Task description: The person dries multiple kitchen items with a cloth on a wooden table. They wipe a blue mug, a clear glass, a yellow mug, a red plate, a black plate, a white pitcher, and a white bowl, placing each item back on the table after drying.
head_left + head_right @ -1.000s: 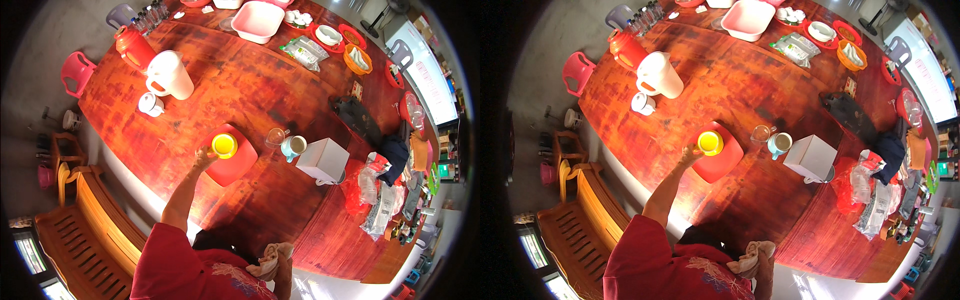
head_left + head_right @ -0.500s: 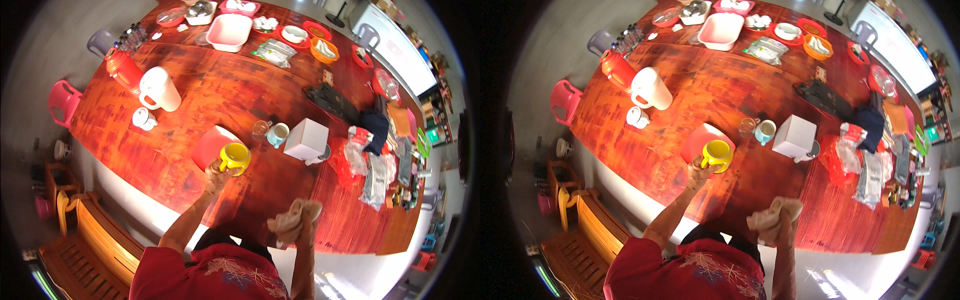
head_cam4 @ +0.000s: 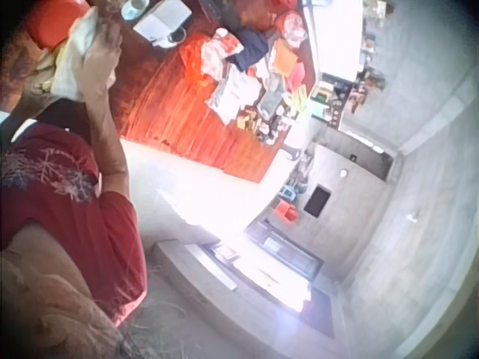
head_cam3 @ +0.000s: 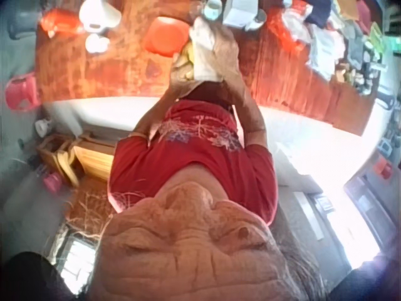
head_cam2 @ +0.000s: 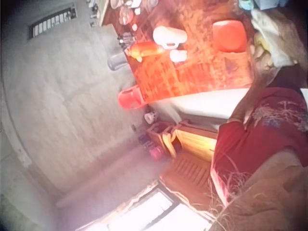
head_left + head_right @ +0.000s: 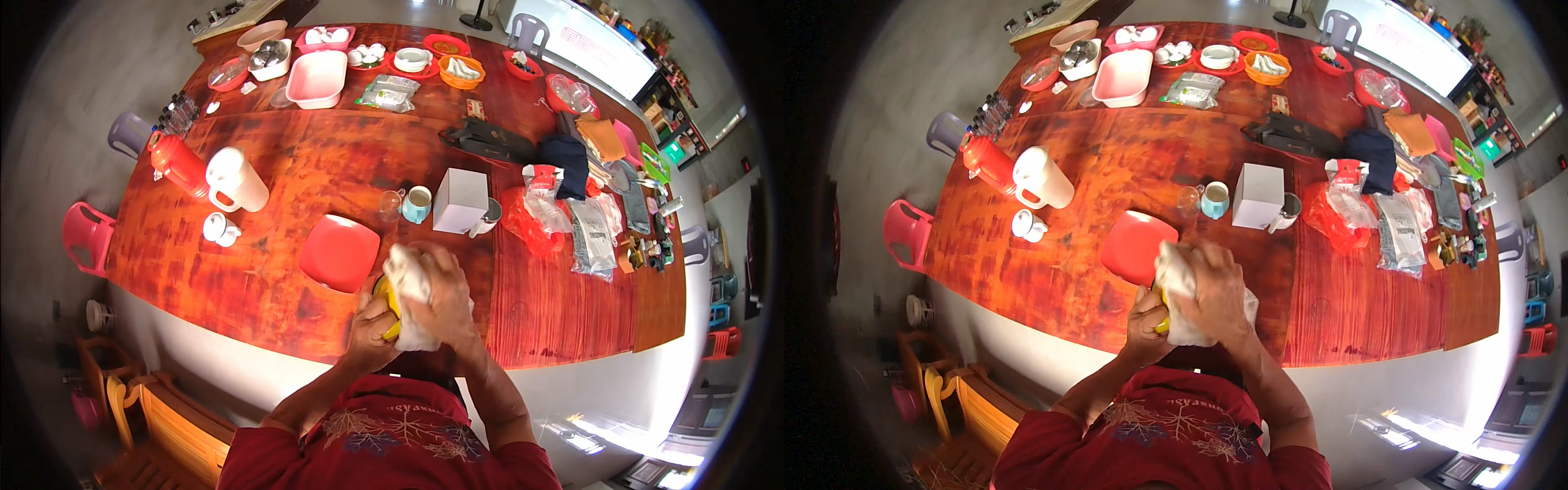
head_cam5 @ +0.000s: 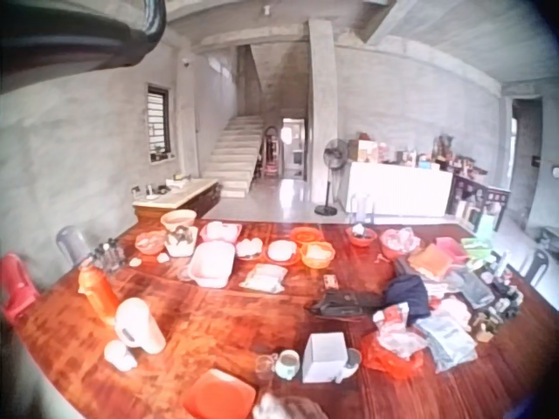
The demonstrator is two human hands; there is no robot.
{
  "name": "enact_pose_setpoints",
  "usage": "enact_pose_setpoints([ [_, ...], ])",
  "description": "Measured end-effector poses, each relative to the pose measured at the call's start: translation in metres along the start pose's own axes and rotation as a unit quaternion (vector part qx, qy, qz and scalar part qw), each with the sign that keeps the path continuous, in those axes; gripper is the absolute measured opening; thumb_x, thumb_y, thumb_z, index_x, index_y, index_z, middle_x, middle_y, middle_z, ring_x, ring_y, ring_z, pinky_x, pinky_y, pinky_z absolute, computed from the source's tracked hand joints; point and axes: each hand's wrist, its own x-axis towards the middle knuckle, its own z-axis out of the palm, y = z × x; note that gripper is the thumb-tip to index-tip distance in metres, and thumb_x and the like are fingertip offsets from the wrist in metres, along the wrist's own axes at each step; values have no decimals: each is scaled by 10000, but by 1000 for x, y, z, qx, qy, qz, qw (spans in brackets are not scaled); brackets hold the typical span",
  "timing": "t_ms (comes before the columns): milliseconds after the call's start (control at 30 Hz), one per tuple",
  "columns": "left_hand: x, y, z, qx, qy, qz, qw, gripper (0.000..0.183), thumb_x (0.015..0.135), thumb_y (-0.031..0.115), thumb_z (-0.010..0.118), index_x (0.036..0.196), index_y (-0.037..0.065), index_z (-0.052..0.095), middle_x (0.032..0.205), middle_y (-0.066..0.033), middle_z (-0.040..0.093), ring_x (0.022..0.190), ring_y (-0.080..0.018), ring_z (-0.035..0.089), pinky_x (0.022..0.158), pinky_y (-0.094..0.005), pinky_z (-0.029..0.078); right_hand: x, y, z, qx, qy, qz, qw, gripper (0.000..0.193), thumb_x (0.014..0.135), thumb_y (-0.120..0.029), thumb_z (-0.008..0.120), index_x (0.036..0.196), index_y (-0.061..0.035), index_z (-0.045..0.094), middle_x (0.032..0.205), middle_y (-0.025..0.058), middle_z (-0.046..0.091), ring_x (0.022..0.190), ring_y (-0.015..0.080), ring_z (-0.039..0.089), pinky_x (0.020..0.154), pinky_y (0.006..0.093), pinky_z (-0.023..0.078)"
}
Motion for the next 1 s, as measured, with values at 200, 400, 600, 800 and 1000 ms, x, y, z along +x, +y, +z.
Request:
enact_pose_setpoints([
  [200, 8, 24, -12, 10, 3, 51, 999, 273, 545, 126, 833, 761, 145, 667, 819, 19, 556, 734, -196, 467, 661, -358, 355, 11, 24, 14, 232, 109, 261, 931, 314, 867, -191, 589, 1114, 2, 564, 901, 140, 595, 804, 300, 602, 737, 360, 471],
  [400, 6, 9, -30, 91, -28, 138, 986, 330, 713, 46, 698, 1031, 99, 626, 971, -7, 571, 928, -169, 529, 759, -287, 411, -19, -30, 6, -39, 43, -81, 995, 391, 703, -253, 667, 1058, -89, 639, 1186, 85, 514, 1151, 288, 453, 873, 440, 373],
  [600, 5, 21, -42, -269, -131, -27, 954, 533, 747, -21, 643, 1241, 34, 451, 1208, -82, 478, 1099, -192, 491, 920, -290, 416, -12, -64, -19, -136, -78, -125, 980, 335, 645, -256, 663, 943, -102, 660, 1113, 24, 506, 1096, 224, 455, 827, 416, 373],
  [800, 2, 5, -45, 48, -132, 302, 943, 216, 517, -38, 676, 698, 65, 615, 630, 31, 432, 606, -75, 430, 600, -283, 392, 13, 7, -20, 170, -190, 194, 947, 370, 822, -298, 615, 1064, -21, 572, 979, 134, 588, 909, 328, 607, 756, 370, 489],
  [1000, 12, 16, -61, 57, -190, 316, 928, 239, 669, -42, 659, 874, 61, 596, 688, 52, 483, 675, -105, 477, 666, -302, 426, -13, -4, -14, 276, -46, 108, 954, 348, 811, -192, 619, 1112, -27, 556, 1101, 156, 509, 972, 308, 565, 822, 353, 472],
])
